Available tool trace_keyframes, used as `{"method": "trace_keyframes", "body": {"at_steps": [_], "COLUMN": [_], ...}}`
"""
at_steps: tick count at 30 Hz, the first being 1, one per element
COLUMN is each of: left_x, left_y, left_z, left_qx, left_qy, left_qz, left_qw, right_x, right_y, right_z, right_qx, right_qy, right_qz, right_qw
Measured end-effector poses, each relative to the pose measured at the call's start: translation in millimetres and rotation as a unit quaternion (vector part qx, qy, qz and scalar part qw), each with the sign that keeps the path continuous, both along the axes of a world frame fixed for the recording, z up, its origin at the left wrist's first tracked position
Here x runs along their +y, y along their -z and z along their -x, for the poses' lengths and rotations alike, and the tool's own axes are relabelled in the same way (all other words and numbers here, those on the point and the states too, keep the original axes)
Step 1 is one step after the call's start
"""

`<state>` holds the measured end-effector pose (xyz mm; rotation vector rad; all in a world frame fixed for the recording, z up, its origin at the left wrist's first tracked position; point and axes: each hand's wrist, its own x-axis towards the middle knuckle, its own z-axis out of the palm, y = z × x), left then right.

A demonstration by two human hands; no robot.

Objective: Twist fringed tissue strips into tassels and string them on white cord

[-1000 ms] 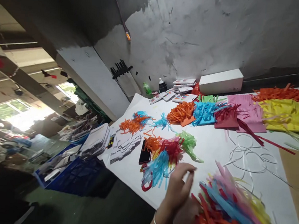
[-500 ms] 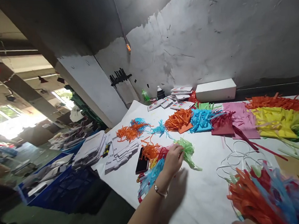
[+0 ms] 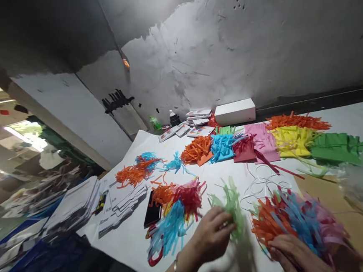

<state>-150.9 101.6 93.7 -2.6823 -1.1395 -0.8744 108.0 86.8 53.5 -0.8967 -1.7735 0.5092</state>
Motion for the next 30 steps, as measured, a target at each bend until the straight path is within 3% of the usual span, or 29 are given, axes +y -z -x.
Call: {"method": "trace_keyframes", "body": {"at_steps": [3, 6, 10, 12, 14, 16, 18, 20, 22, 25, 30], "left_x": [-29.9, -43.8, -49.0, -49.9, -51.1, -53.0, -55.1, -56.5, -56.9, -57.2, -61.2], "left_y": [6.4, 12.7, 15.6, 13.8, 10.6, 7.4, 5.5, 5.5, 6.7, 9.5, 16.4], "left_z": [-19.9, -31.6, -36.4, -34.8, -30.6, -26.2, -25.2, -30.3, -40.5, -56.4, -64.9], "left_qx": [0.011, -0.007, 0.006, 0.003, -0.033, -0.111, -0.181, -0.209, -0.220, -0.299, -0.490], "left_qy": [0.078, 0.128, 0.141, 0.126, 0.084, 0.004, -0.071, -0.077, -0.029, -0.007, -0.122], "left_qz": [-0.026, -0.008, 0.039, 0.055, 0.074, 0.095, 0.108, 0.115, 0.157, 0.276, 0.424], "left_qw": [0.997, 0.992, 0.989, 0.990, 0.993, 0.989, 0.975, 0.968, 0.962, 0.914, 0.751], "right_x": [3.3, 7.5, 8.7, 5.6, 1.1, -4.0, -8.8, -12.8, -15.6, -17.0, -16.9], "right_y": [-19.1, -32.8, -37.2, -36.2, -34.9, -34.0, -33.8, -34.1, -34.0, -31.1, -24.1], "right_z": [9.1, 16.0, 16.2, 13.9, 11.7, 11.2, 13.5, 18.1, 22.4, 22.0, 6.6], "right_qx": [0.064, 0.113, 0.160, 0.144, 0.115, 0.088, 0.069, 0.068, 0.092, 0.124, 0.106], "right_qy": [-0.022, -0.072, -0.121, -0.136, -0.119, -0.096, -0.103, -0.142, -0.178, -0.153, -0.024], "right_qz": [0.131, 0.276, 0.368, 0.343, 0.244, 0.121, 0.045, 0.023, 0.035, 0.056, 0.071], "right_qw": [0.989, 0.952, 0.908, 0.918, 0.956, 0.984, 0.991, 0.987, 0.979, 0.979, 0.992]}}
